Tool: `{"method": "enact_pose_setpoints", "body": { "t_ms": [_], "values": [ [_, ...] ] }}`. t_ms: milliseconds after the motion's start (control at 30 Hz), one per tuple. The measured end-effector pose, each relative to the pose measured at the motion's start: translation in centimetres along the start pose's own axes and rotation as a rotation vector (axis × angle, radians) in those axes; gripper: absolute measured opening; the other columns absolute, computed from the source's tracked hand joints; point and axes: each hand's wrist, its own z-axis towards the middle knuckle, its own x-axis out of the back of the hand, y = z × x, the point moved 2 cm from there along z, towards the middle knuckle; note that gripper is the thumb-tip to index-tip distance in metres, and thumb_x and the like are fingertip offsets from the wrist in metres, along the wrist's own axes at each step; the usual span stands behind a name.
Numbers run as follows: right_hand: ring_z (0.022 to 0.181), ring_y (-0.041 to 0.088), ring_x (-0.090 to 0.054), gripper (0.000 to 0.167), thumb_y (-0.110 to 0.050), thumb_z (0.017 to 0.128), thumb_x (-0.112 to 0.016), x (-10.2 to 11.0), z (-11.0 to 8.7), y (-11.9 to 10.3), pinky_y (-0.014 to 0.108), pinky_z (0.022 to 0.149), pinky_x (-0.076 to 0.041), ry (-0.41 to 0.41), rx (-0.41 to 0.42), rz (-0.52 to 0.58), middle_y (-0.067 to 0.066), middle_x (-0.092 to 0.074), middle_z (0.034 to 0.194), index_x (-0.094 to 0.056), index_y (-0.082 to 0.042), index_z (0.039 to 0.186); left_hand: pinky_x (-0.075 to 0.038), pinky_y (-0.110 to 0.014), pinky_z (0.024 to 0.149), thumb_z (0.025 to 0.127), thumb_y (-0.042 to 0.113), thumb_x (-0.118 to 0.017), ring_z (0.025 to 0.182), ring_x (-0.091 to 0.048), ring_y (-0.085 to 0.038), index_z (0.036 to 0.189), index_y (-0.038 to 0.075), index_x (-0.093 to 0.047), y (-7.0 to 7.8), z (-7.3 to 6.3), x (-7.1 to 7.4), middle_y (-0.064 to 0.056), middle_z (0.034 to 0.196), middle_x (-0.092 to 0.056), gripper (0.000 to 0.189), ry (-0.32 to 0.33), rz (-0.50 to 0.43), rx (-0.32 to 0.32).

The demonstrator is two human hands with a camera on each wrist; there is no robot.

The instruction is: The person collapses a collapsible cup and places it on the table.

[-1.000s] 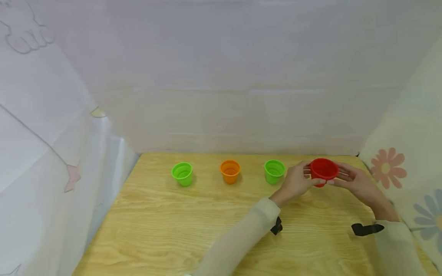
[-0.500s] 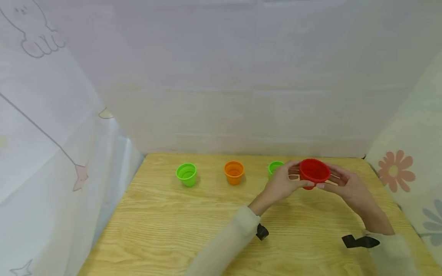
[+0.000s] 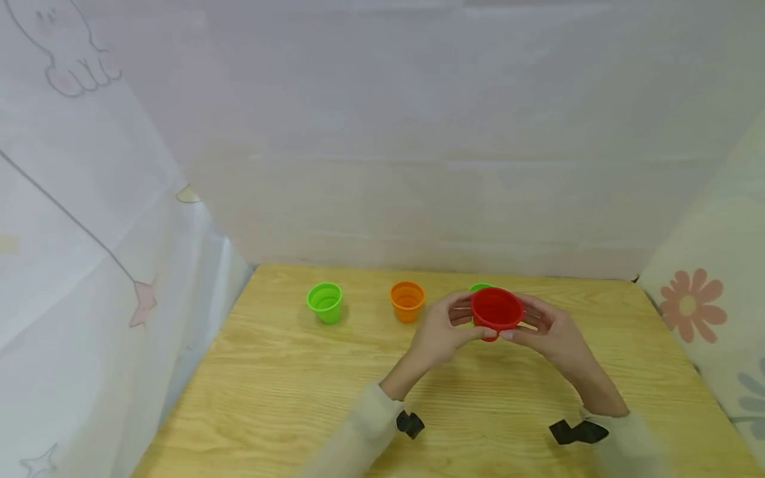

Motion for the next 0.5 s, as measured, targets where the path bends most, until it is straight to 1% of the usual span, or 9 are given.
{"method": "enact_pose_setpoints", "body": {
  "t_ms": [67, 167, 300, 400, 500],
  "values": [
    [0.124, 0.001, -0.066, 0.065, 0.005, 0.095, -0.073, -1.2, 0.3, 0.5, 0.023, 0.094, -0.063, 0.001, 0.0, 0.002, -0.015, -0.065, 0.14, -0.047, 0.001, 0.154, -0.059, -0.03, 0.107, 0.088, 0.026, -0.088, 0.124, -0.07, -0.014, 0.144, 0.021, -0.062, -0.5, -0.8, 0.8, 0.0, 0.137, -0.07, 0.062, 0.01, -0.022, 0.018],
    [0.124, 0.002, -0.067, 0.066, 0.002, 0.094, -0.076, -2.7, 0.7, 1.1, 0.024, 0.095, -0.063, -0.012, -0.018, 0.011, -0.015, -0.066, 0.139, -0.048, -0.002, 0.154, -0.058, -0.031, 0.108, 0.089, 0.027, -0.087, 0.127, -0.069, -0.018, 0.146, 0.022, -0.06, -1.3, -1.8, 1.9, 0.0, 0.139, -0.069, 0.064, 0.017, -0.026, 0.042],
    [0.123, 0.001, -0.067, 0.069, -0.003, 0.093, -0.079, -4.2, 1.0, 1.8, 0.024, 0.095, -0.063, -0.018, -0.047, 0.017, -0.012, -0.067, 0.14, -0.049, -0.004, 0.154, -0.059, -0.037, 0.109, 0.088, 0.025, -0.087, 0.127, -0.07, -0.022, 0.144, 0.02, -0.061, -2.5, -2.5, 2.9, -0.003, 0.139, -0.069, 0.062, 0.022, -0.038, 0.056],
    [0.123, -0.003, -0.066, 0.071, -0.005, 0.091, -0.081, -5.3, 1.1, 2.3, 0.022, 0.096, -0.062, -0.008, -0.073, 0.018, -0.004, -0.065, 0.143, -0.048, -0.004, 0.155, -0.059, -0.042, 0.109, 0.088, 0.021, -0.088, 0.126, -0.07, -0.024, 0.143, 0.017, -0.062, -3.3, -2.9, 3.5, -0.006, 0.139, -0.069, 0.061, 0.025, -0.042, 0.071],
    [0.123, -0.004, -0.065, 0.074, -0.008, 0.089, -0.084, -6.5, 1.1, 3.1, 0.023, 0.097, -0.062, -0.011, -0.105, 0.022, 0.01, -0.061, 0.149, -0.049, -0.002, 0.154, -0.06, -0.043, 0.107, 0.087, 0.017, -0.088, 0.126, -0.07, -0.029, 0.142, 0.013, -0.062, -4.2, -3.6, 4.2, -0.009, 0.139, -0.069, 0.061, 0.033, -0.032, 0.103]
  ]
}}
